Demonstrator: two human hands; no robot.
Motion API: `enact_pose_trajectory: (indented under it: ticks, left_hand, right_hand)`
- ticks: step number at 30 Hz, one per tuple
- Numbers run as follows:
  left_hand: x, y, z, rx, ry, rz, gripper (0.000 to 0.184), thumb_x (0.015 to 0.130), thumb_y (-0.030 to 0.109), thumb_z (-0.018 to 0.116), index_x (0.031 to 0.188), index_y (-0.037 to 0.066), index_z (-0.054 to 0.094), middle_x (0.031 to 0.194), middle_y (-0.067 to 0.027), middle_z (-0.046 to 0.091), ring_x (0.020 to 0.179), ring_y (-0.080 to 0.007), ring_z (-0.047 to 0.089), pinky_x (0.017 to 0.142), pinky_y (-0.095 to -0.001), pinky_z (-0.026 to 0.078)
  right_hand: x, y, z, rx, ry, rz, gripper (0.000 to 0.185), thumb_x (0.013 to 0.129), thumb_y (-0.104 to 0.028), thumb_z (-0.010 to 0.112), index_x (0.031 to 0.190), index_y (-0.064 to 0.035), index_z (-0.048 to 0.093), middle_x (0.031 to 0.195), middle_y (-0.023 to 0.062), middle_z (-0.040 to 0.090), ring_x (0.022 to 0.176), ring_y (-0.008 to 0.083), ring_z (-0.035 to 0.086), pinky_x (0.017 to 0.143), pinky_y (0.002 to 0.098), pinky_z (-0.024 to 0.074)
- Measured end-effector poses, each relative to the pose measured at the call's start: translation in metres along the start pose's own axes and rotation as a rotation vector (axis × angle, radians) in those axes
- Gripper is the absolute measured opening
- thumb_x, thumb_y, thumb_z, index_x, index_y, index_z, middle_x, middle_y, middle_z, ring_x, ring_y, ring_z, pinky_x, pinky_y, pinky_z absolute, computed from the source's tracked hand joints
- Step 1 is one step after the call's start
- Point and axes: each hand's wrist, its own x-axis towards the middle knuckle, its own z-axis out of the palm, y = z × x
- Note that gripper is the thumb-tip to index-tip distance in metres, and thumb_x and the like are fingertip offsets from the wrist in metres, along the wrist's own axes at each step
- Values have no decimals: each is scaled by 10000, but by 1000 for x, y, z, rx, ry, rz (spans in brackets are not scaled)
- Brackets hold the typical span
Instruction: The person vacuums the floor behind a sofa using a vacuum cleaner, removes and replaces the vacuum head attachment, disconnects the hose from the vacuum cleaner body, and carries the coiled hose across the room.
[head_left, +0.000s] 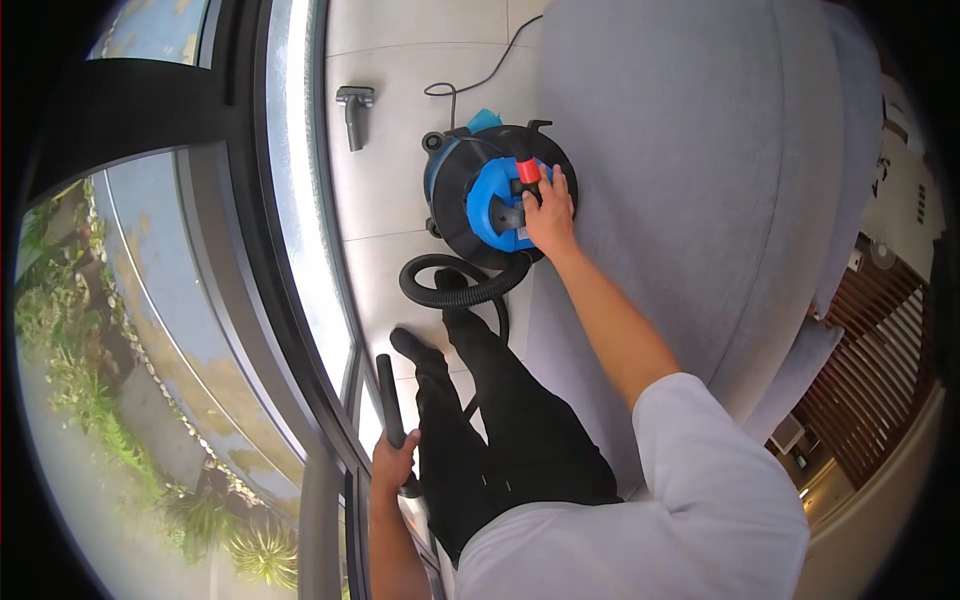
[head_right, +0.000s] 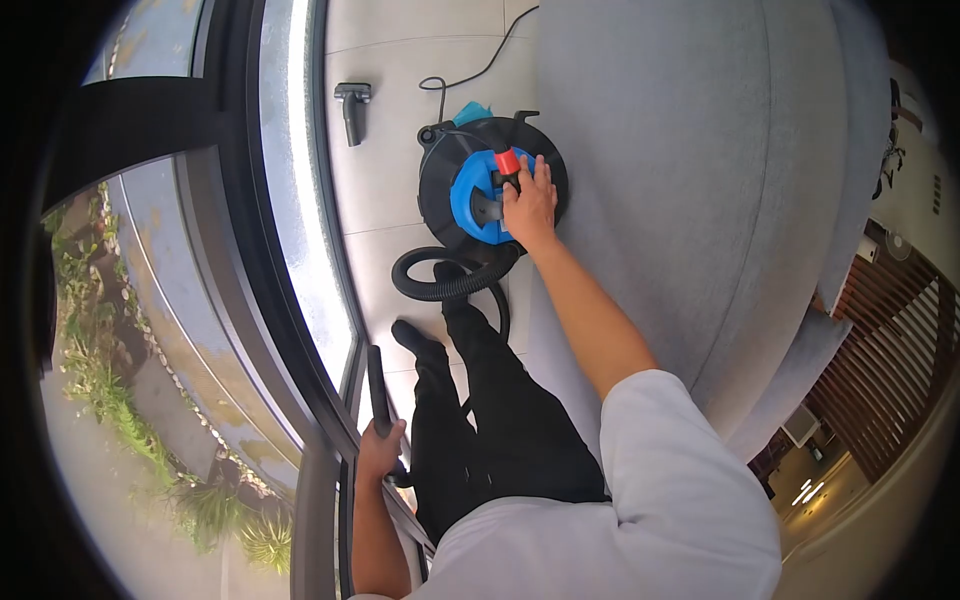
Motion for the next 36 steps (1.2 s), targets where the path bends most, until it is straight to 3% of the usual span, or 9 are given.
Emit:
enact_pose_trajectory:
  ticks: [8,12,14,20,27,29,30,33,36]
  left_hand:
    - [1,8,0,2,7,-37,405,905,373,751,953,-4,611,651,-76,611,547,-182,609,551,-358,487]
    - [1,6,0,-15,14,-28,398,905,366,751,956,-3,613,655,-75,613,548,-179,608,553,-355,488]
    - [0,7,0,-23,24,-21,392,904,357,754,953,-4,610,657,-72,611,550,-176,606,550,-353,487]
    - [1,5,2,-68,-10,-46,388,909,349,754,944,-6,601,659,-65,602,551,-170,601,540,-353,482]
    - [-1,13,-3,-44,-6,-53,384,909,351,753,955,-2,608,665,-62,602,552,-154,593,542,-343,478]
    - [0,17,-8,-3,-16,-62,456,903,405,750,1000,-21,622,741,-118,658,637,-229,655,618,-383,516]
    - [5,14,-9,-22,16,-65,456,903,405,750,1000,-21,622,741,-118,658,637,-229,655,618,-383,516]
    - [18,9,-15,91,100,-29,703,896,537,713,1218,-70,561,1014,-299,707,1001,-470,686,863,-489,529]
    - [43,6,-7,132,169,-69,720,936,566,644,1262,-64,517,979,-331,702,975,-502,685,859,-515,533]
  right_hand:
    - [-26,-7,2,212,244,-5,875,953,-425,653,1566,46,242,1610,347,190,1499,485,228,1205,536,263]
    - [-70,3,7,169,349,-95,872,907,-450,723,1498,58,331,1535,356,286,1431,495,325,1164,513,328]
    - [-86,13,15,155,328,56,606,913,-391,732,1296,21,505,1311,268,524,1242,441,514,1034,513,420]
    - [-93,27,32,92,279,86,278,973,-265,674,1039,-11,580,893,160,640,909,361,639,780,478,487]
    - [-133,40,42,170,181,125,323,965,-257,681,1119,-2,557,1015,200,620,941,383,629,781,478,490]
    - [-128,15,19,-129,444,-68,350,931,-252,715,1111,-2,547,1025,197,598,926,388,603,805,477,484]
    - [-123,0,12,-102,441,-95,350,931,-252,715,1111,-2,547,1025,197,598,926,388,603,805,477,484]
    - [-100,-72,-3,259,354,-236,324,905,-183,731,1089,0,537,970,167,570,891,342,581,801,447,481]
    - [-40,-144,39,441,152,-257,336,912,-192,721,1132,-13,542,942,157,576,866,325,592,776,436,495]
